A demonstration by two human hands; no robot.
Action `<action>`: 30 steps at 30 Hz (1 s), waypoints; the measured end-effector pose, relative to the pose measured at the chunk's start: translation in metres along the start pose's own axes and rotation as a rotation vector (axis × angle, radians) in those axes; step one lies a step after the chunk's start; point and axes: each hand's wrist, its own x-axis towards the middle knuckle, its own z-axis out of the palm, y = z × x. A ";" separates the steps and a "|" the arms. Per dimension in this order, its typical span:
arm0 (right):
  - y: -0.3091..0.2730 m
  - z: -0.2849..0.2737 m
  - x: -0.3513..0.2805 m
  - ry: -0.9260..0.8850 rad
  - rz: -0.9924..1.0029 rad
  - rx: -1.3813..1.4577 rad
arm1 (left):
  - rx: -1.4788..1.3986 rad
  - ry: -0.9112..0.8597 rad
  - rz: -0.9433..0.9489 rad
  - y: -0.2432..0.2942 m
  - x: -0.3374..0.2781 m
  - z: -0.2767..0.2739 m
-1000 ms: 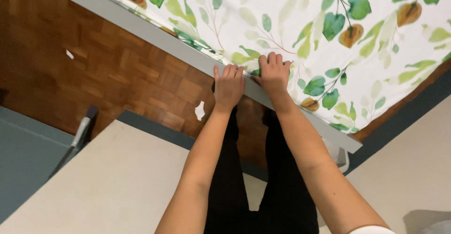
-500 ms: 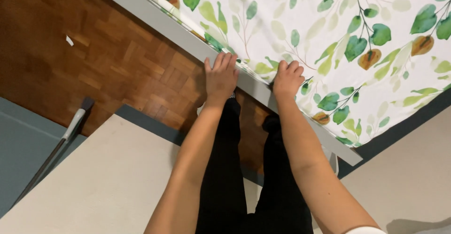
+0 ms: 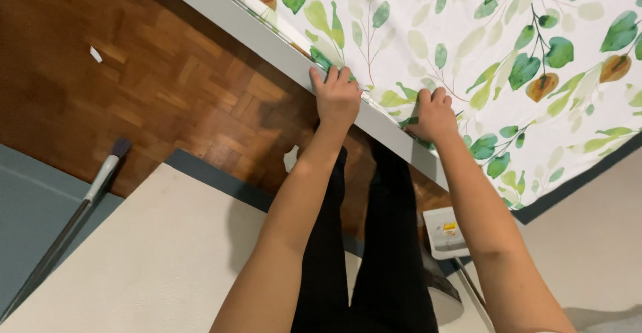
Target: The person tucks a white fitted sheet with a green leaf pattern onto a mattress. They work around the perimeter of the bed, pulling the elasticized edges over the corners and smoothing the fabric by hand.
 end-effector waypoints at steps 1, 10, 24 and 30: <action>-0.001 -0.004 0.000 -0.004 0.002 -0.005 | -0.005 -0.002 -0.004 0.000 -0.003 0.000; -0.075 -0.025 0.027 0.400 -0.278 -0.124 | -0.119 -0.274 -0.108 -0.011 -0.025 -0.009; -0.094 -0.002 0.079 0.540 -0.677 -0.368 | -0.222 -0.541 -0.232 -0.010 -0.029 -0.023; -0.103 0.002 0.077 0.614 -0.612 -0.387 | -0.150 -0.455 -0.214 -0.008 -0.033 -0.017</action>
